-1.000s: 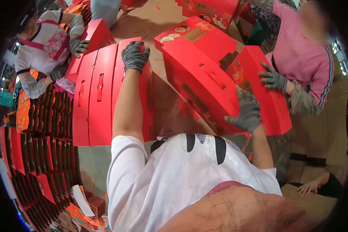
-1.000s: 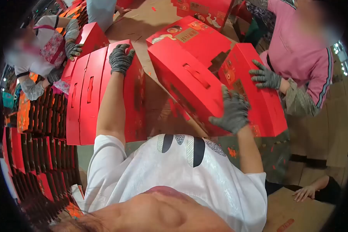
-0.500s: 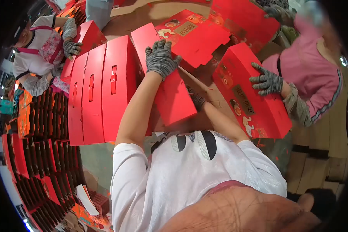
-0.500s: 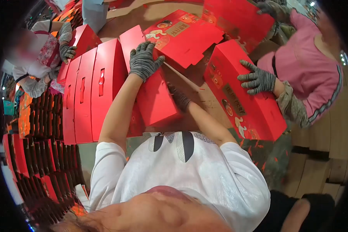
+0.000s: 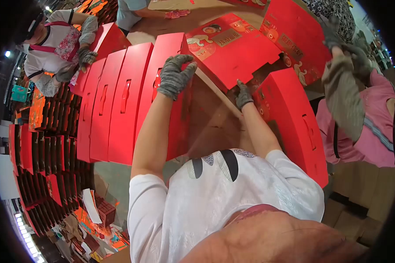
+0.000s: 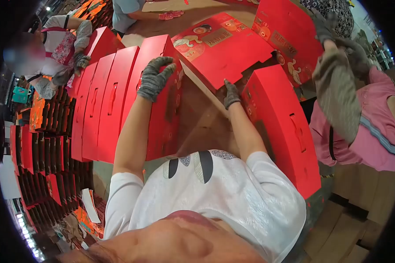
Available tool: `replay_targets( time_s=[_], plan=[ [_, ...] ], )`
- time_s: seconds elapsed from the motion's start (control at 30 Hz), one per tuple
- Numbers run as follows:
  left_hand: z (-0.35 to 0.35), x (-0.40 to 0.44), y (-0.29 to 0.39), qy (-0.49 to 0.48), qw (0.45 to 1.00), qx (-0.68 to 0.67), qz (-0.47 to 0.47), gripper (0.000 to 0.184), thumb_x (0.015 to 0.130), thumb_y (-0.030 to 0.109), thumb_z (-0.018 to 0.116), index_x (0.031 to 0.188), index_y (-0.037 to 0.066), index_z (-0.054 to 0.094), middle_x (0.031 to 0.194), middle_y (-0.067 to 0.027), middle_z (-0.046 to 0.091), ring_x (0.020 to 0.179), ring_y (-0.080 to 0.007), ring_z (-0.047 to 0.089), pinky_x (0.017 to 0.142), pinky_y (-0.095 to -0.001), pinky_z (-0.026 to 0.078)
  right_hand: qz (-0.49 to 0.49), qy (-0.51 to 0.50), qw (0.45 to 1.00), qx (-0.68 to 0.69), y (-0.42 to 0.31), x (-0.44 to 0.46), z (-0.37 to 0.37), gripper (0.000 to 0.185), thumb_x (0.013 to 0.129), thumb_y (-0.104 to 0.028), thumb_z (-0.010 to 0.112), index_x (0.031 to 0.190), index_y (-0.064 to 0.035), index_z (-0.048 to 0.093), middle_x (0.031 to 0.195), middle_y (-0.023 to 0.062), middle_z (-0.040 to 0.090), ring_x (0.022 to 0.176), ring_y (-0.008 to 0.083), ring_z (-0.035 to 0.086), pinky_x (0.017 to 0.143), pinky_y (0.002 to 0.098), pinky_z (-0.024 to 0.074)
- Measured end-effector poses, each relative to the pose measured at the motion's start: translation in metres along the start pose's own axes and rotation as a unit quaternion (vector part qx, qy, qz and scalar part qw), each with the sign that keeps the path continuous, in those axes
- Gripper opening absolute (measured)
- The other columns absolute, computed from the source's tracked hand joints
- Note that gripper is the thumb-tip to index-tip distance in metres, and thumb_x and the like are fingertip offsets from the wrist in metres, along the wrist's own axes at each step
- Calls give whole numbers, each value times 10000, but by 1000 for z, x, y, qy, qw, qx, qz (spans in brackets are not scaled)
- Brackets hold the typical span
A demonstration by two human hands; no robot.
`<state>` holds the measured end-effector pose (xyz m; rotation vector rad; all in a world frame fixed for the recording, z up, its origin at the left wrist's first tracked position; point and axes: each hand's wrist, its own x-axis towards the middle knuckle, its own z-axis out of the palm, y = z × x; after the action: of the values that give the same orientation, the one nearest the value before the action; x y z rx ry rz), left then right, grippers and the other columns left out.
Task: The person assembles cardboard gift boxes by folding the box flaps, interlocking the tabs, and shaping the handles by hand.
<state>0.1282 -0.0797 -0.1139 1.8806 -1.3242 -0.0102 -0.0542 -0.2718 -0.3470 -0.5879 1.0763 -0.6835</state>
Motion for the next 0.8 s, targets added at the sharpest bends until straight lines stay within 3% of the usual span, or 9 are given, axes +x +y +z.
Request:
replay_targets(
  time_s=[0.1,0.37,0.4,0.5,0.57,0.67,0.7,0.77,0.8],
  plan=[
    [-4,0,4,26,997,-73,-3,214,774,237,686,924,84,672,938,-93,665,958,-257,598,1010,-419,339,33,-140,957,252,21,77,11,445,769,-327,685,1140,-109,571,1135,13,600,1026,211,549,909,394,446],
    [-10,2,20,-20,998,56,27,190,783,228,642,926,104,660,879,-58,653,908,-226,606,1016,-395,324,-321,-178,921,-129,-105,-24,119,355,819,-152,644,1142,-26,571,1056,45,601,944,178,571,877,367,463],
    [-10,2,18,-15,996,75,41,199,778,224,642,935,103,655,885,-57,651,907,-226,606,1011,-396,329,-597,-96,694,-390,-89,101,120,302,832,-164,620,1101,-33,581,1000,82,609,897,178,580,829,345,473],
    [-7,5,13,0,993,102,65,230,762,216,643,963,104,641,900,-55,641,902,-225,604,1001,-400,338,-438,-167,702,-536,-244,-50,210,226,772,-249,613,714,-31,632,586,134,587,546,234,551,565,372,455],
    [-9,6,14,-25,992,119,36,256,769,220,664,994,99,643,977,-72,645,975,-248,593,1010,-392,344,-577,-227,284,-731,-295,-51,240,133,750,-177,620,775,-55,668,637,126,624,534,239,566,511,370,459],
    [-9,6,13,-23,991,127,42,270,764,221,659,1005,100,642,986,-85,647,971,-253,594,1007,-399,349,-321,-163,588,-725,-311,-77,238,191,721,-121,622,901,-91,679,821,111,680,618,239,615,536,364,489],
    [-6,5,13,-15,990,134,41,266,764,217,656,1004,103,643,989,-90,647,971,-254,594,1005,-405,349,-324,-157,582,-729,-321,-75,231,191,721,-121,622,901,-91,679,821,111,680,618,239,615,536,364,489],
    [-5,4,13,-20,991,126,36,258,767,213,649,1000,103,643,976,-89,651,962,-254,597,1000,-409,352,-627,-173,109,-751,-345,-64,206,228,703,-90,631,929,-83,667,835,81,683,637,255,632,543,358,504],
    [-6,5,13,-29,991,127,32,250,770,209,642,996,102,643,963,-88,655,952,-254,600,994,-414,355,-636,-167,51,-752,-353,-78,200,215,705,-91,637,917,-94,671,786,85,677,613,254,626,535,342,501]
  ],
)
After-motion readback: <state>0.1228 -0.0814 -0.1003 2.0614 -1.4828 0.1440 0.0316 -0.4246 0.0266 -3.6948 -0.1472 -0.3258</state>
